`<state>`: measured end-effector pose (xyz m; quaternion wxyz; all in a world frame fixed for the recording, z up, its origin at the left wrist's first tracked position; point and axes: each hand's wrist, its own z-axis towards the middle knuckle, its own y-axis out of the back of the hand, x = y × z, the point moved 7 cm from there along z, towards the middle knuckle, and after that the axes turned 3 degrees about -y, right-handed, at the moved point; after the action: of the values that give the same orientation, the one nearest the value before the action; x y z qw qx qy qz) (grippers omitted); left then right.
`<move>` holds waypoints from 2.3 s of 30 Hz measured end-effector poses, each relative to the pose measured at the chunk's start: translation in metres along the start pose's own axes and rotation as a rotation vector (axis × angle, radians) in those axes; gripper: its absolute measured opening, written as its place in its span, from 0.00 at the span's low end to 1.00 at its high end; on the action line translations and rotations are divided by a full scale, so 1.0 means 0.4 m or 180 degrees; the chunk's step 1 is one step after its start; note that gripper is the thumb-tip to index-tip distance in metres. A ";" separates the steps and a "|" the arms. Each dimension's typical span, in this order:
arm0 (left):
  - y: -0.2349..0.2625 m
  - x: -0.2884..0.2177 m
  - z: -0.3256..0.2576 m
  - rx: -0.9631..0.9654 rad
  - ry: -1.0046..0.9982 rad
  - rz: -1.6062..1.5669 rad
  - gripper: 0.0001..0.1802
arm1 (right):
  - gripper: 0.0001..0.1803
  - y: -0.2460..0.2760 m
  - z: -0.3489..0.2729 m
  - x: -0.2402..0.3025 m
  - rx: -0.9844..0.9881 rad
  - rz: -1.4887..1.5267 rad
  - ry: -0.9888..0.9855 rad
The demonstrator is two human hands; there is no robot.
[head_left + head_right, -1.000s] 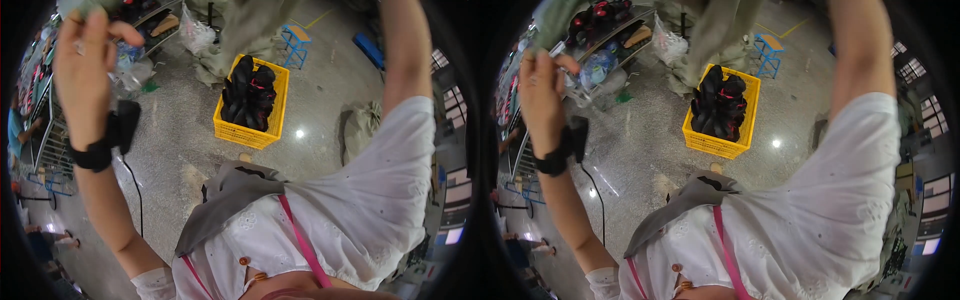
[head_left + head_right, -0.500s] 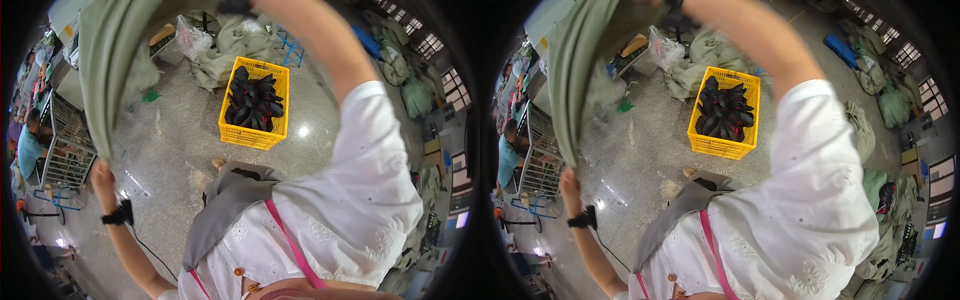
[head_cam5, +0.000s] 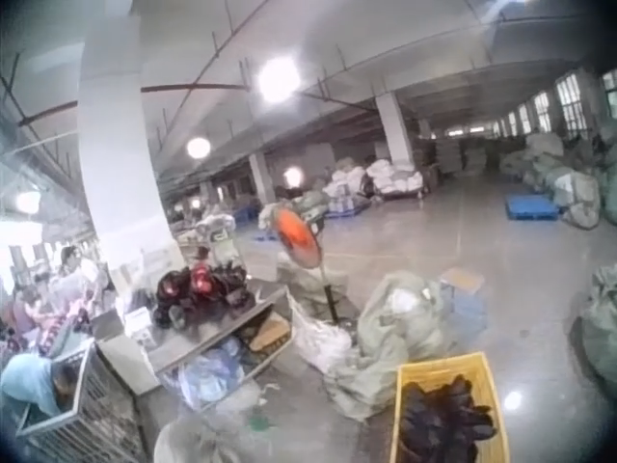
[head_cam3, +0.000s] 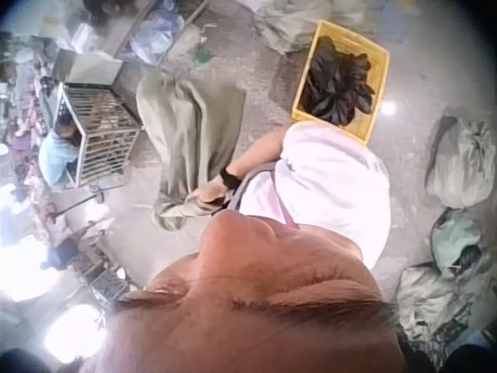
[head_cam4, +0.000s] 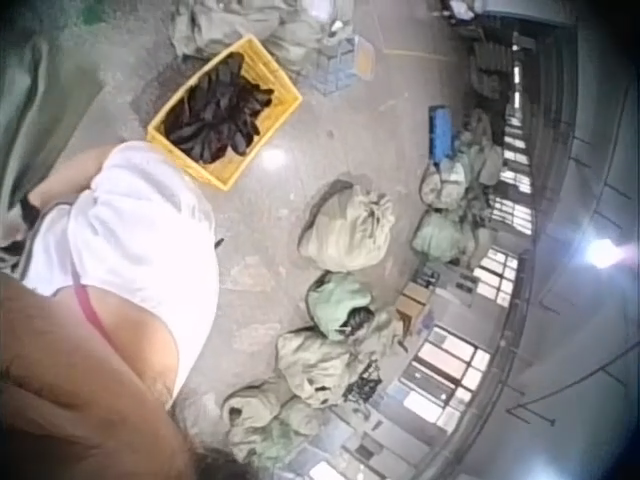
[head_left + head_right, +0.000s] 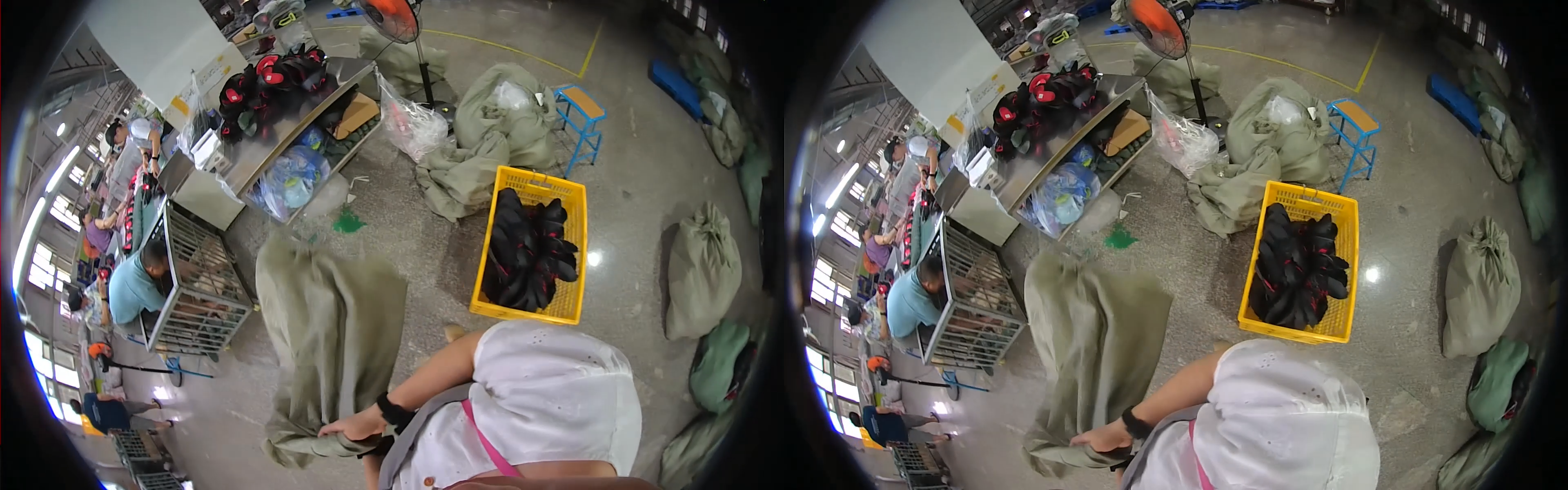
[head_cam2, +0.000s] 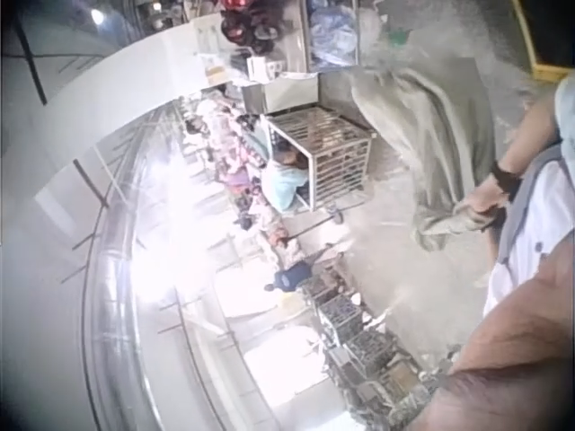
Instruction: The recorder is organizing and bundling shoe uppers at a factory workstation.
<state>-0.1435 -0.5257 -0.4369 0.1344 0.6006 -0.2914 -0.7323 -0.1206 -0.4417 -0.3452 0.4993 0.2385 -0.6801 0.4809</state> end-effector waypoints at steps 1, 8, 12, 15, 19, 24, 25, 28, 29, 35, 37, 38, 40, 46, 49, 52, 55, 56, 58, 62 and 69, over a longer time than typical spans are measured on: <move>-0.027 -0.014 0.043 0.0059 0.0008 -0.0062 0.47 | 0.28 0.066 -0.007 0.031 -0.0086 -0.0123 0.0205; -0.090 -0.119 0.553 0.0401 0.0168 -0.0616 0.40 | 0.55 0.599 -0.298 0.385 -0.1531 -0.2683 0.1763; -0.218 -0.187 0.738 0.0619 0.0219 -0.0958 0.36 | 0.64 0.911 -0.536 0.312 -0.2964 -0.3423 -0.0340; -0.367 -0.246 0.835 0.0786 0.0260 -0.1253 0.33 | 0.65 1.031 -0.582 0.279 -0.3309 -0.3111 -0.0514; -0.589 -0.370 1.046 0.0993 0.0291 -0.1688 0.29 | 0.50 1.177 -0.623 0.221 -0.4166 -0.2196 0.0451; -0.683 -0.338 1.325 0.1534 0.0276 -0.2221 0.25 | 0.34 1.360 -0.670 0.292 -0.4544 -0.0003 0.1062; -0.682 -0.325 1.381 0.1619 0.0263 -0.2335 0.24 | 0.31 1.384 -0.731 0.316 -0.4558 0.0409 0.1208; -0.694 -0.303 1.517 0.1945 0.0141 -0.0991 0.22 | 0.23 1.431 -0.870 0.369 -0.4529 0.1700 0.1632; -0.722 -0.292 1.566 0.1685 -0.0532 -0.0873 0.22 | 0.21 1.465 -0.868 0.401 -0.4471 0.2108 0.1794; -0.960 -0.476 1.604 0.1550 -0.3163 0.0518 0.24 | 0.32 1.577 -0.746 0.481 -0.4752 -0.0289 0.0805; -1.062 -0.478 1.669 0.2757 -0.2261 -0.0344 0.24 | 0.31 1.634 -0.827 0.464 -0.5207 0.0670 0.0999; -1.109 -0.477 1.701 0.3320 -0.1752 -0.0781 0.24 | 0.28 1.671 -0.892 0.462 -0.5564 0.0410 0.1158; -1.149 -0.562 1.738 0.3916 -0.2932 -0.0126 0.24 | 0.23 1.783 -1.103 0.367 -0.5950 -0.0582 0.0040; -1.073 -0.434 2.081 0.2509 -0.0557 -0.0917 0.16 | 0.20 1.959 -1.891 0.533 -0.7875 -0.1793 -0.3709; -0.931 -0.046 2.160 0.1393 -0.0252 0.0383 0.14 | 0.23 2.122 -1.982 0.819 -0.8544 -0.2085 -0.3295; -0.754 0.370 1.953 0.2496 -0.1250 0.2634 0.12 | 0.23 2.351 -1.941 1.082 -0.7962 -0.2652 -0.3392; -0.593 0.425 1.851 0.0742 0.1357 0.1306 0.08 | 0.24 2.567 -1.991 1.212 -0.6895 -0.3866 -0.4058; -0.586 0.367 1.852 0.0394 0.2062 0.1399 0.08 | 0.24 2.604 -2.025 1.210 -0.6675 -0.3901 -0.4123; -0.556 0.303 1.794 0.0194 0.2713 0.1539 0.04 | 0.28 2.729 -1.977 1.207 -0.6297 -0.3812 -0.4575; -0.671 0.241 1.743 0.2423 0.1025 0.3603 0.08 | 0.36 2.995 -1.900 1.002 -0.4928 -0.3950 -0.5346; -0.773 -0.029 1.923 0.0718 0.2036 0.1031 0.12 | 0.29 2.906 -1.191 0.279 -0.0852 -0.3755 -0.3329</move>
<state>-0.8303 -0.0696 -0.5258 0.2657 0.7562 -0.4047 -0.4402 -0.8848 0.4933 -0.7087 0.3122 0.6916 -0.6397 -0.1223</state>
